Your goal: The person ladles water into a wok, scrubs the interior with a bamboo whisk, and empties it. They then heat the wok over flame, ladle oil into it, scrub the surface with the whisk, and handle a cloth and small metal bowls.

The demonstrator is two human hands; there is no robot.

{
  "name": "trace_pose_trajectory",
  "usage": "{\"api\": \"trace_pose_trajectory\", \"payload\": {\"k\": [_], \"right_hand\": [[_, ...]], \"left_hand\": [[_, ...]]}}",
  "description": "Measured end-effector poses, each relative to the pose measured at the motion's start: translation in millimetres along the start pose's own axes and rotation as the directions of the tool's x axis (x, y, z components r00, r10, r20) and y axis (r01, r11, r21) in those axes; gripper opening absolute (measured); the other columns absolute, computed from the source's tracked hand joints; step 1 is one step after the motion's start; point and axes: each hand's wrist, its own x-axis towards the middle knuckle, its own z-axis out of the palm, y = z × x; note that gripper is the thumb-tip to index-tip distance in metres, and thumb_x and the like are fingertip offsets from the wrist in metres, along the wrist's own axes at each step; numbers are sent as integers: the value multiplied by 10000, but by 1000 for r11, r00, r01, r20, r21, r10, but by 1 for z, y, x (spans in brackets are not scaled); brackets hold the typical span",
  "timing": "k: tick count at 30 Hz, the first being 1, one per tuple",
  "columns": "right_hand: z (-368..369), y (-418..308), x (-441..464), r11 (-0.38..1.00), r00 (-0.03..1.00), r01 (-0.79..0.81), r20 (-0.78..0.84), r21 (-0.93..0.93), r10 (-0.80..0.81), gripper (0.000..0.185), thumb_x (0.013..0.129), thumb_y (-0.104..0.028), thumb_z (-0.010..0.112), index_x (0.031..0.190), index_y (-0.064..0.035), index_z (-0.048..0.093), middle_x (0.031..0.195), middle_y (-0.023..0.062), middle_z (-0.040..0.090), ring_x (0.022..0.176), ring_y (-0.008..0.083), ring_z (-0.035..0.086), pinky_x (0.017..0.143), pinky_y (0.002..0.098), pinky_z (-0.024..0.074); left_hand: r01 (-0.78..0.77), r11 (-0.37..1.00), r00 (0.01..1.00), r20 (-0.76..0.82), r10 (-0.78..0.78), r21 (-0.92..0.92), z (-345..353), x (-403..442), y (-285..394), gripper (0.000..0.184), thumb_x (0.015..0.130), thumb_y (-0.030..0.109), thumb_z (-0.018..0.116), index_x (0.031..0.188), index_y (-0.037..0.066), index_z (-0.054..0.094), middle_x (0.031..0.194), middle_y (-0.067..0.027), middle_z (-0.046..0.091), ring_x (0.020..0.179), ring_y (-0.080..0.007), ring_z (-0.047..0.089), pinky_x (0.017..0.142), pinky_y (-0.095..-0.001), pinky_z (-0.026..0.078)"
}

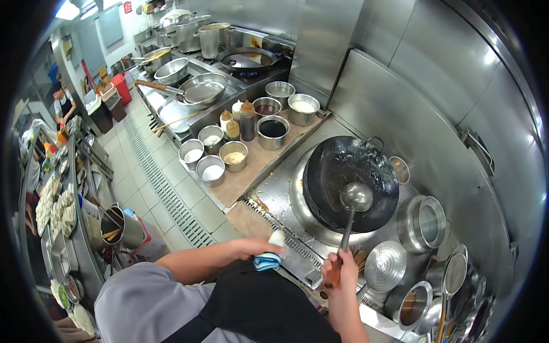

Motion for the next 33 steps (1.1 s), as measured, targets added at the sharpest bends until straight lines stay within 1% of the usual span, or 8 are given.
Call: {"api": "trace_pose_trajectory", "payload": {"k": [5,8,11,15,22,24,27,33], "right_hand": [[-40,-41,45,969,948,-231,246,84,204,88,953,-211,504,1002,-142,483,684,37,505,458,156,439,400,298,338],[-35,-50,92,918,993,96,105,-385,-60,387,951,-161,503,1327,-112,425,720,79,569,484,177,501,396,308,387],[-35,-55,102,283,916,172,48,-943,-398,549,921,-192,515,1430,-75,347,747,149,617,620,281,628,505,410,502],[-82,-83,98,-333,768,49,248,-942,-590,602,910,-201,495,1457,-60,289,894,242,658,799,380,665,692,470,529],[-102,-87,-2,-167,882,89,156,-982,-445,587,911,-166,472,1452,-22,296,802,212,640,684,318,656,622,416,526],[-85,-87,-34,583,985,64,-43,-810,-168,490,921,-168,471,1380,-18,386,682,121,567,501,220,552,437,339,454],[-75,-79,-23,958,998,-48,34,-281,60,346,934,-184,469,1250,-45,476,657,75,516,427,171,460,357,288,366],[-52,-39,74,972,977,-3,206,235,-47,131,947,-190,471,914,-64,448,689,67,520,496,145,434,408,277,333]], "left_hand": [[109,980,994,9,-109,-169,-10,-13,2,385,935,471,573,962,92,636,790,-1,648,667,-97,620,564,-255,508],[139,974,990,53,-132,-180,-9,3,1,386,948,458,560,965,81,642,793,-12,659,677,-110,632,584,-269,522],[120,984,992,60,-113,-134,-5,10,5,380,957,431,558,1002,61,635,825,-23,666,700,-118,641,611,-276,532],[91,987,996,9,-90,-130,-8,6,1,372,961,412,561,1018,50,628,833,-26,665,713,-119,639,622,-273,530],[27,970,996,-72,-45,-241,-9,-17,9,393,954,459,553,890,83,648,756,-5,655,632,-106,621,542,-263,498],[66,967,995,-59,-83,-247,-13,-12,7,423,958,468,538,905,66,660,766,-20,669,630,-122,634,552,-272,512],[82,965,994,-45,-96,-251,-6,1,13,508,962,520,489,928,47,671,776,-36,681,613,-144,639,558,-283,527],[61,961,998,0,-63,-270,27,54,48,634,959,634,344,947,84,661,788,-43,667,651,-168,629,574,-346,532]]}}
